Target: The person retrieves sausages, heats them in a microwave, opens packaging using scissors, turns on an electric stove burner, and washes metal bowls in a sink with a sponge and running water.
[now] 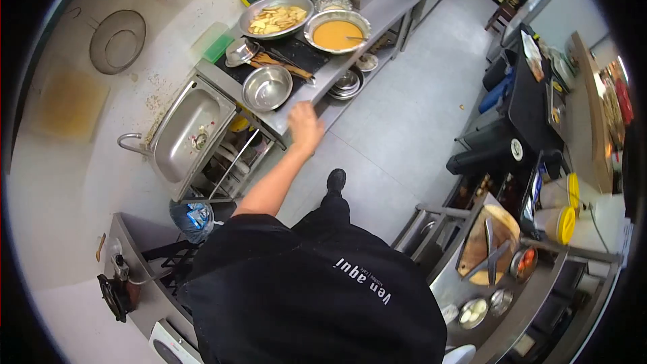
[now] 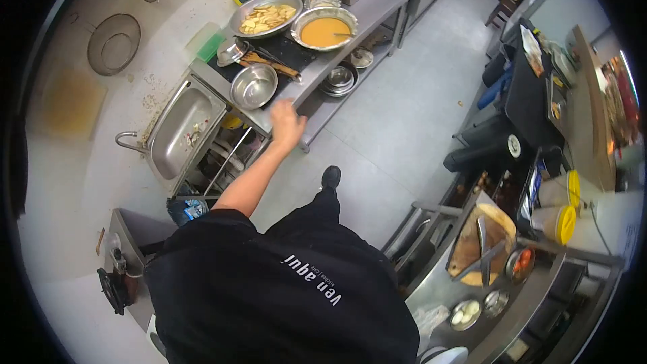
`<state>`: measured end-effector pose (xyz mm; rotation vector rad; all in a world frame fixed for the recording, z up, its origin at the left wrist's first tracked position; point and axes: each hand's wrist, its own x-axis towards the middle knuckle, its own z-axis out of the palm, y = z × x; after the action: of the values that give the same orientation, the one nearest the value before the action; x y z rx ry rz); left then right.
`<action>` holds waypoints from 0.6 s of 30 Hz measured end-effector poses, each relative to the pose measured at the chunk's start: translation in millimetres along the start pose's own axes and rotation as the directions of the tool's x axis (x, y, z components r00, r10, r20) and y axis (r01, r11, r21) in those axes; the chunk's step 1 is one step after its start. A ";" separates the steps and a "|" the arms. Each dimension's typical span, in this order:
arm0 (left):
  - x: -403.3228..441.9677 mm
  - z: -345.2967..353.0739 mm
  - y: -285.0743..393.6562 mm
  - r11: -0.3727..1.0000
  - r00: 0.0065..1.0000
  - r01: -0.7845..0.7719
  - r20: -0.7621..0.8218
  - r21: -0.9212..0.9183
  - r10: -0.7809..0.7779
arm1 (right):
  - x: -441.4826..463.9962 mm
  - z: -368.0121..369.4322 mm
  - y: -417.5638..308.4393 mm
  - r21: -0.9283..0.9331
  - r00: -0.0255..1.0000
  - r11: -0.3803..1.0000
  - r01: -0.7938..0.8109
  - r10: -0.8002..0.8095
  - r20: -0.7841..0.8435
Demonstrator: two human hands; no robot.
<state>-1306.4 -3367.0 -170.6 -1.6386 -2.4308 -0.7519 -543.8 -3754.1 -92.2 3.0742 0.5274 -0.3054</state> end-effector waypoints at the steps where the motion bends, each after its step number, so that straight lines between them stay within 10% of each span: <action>1: 10.7 2.9 -26.2 0.988 0.980 0.151 -0.127 -0.019 -0.152 | 3.0 -7.8 -38.0 0.002 0.997 0.997 0.072 -0.072 0.014; 4: 38.1 -16.9 -96.7 0.867 0.822 0.499 -0.318 0.004 -0.472 | -17.9 -5.7 -237.3 0.108 0.816 0.817 0.566 -0.574 0.067; 7: 43.1 1.5 -171.0 0.760 0.674 0.641 -0.554 0.110 -0.489 | -151.1 32.2 -502.9 0.308 0.303 0.309 0.900 -0.950 0.067; 9: 43.1 6.3 -208.8 0.253 0.581 0.722 0.365 -0.644 -0.727 | -240.6 54.9 -623.9 0.274 0.033 0.070 0.959 -0.990 0.138; 12: 32.7 -13.3 -197.1 0.309 0.541 0.781 0.341 -0.542 -0.769 | -357.1 109.3 -736.3 0.410 -0.539 -0.510 0.757 -0.841 -0.051; 18: -0.8 -36.7 -176.9 0.183 0.538 0.737 0.401 -0.650 -0.741 | -515.2 203.6 -814.9 0.249 -0.657 -0.618 0.746 -0.743 0.124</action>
<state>-1470.9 -3436.3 -198.3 -0.2132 -3.0375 -2.1934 -1328.4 -3163.2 -172.1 0.7862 3.1057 -0.5905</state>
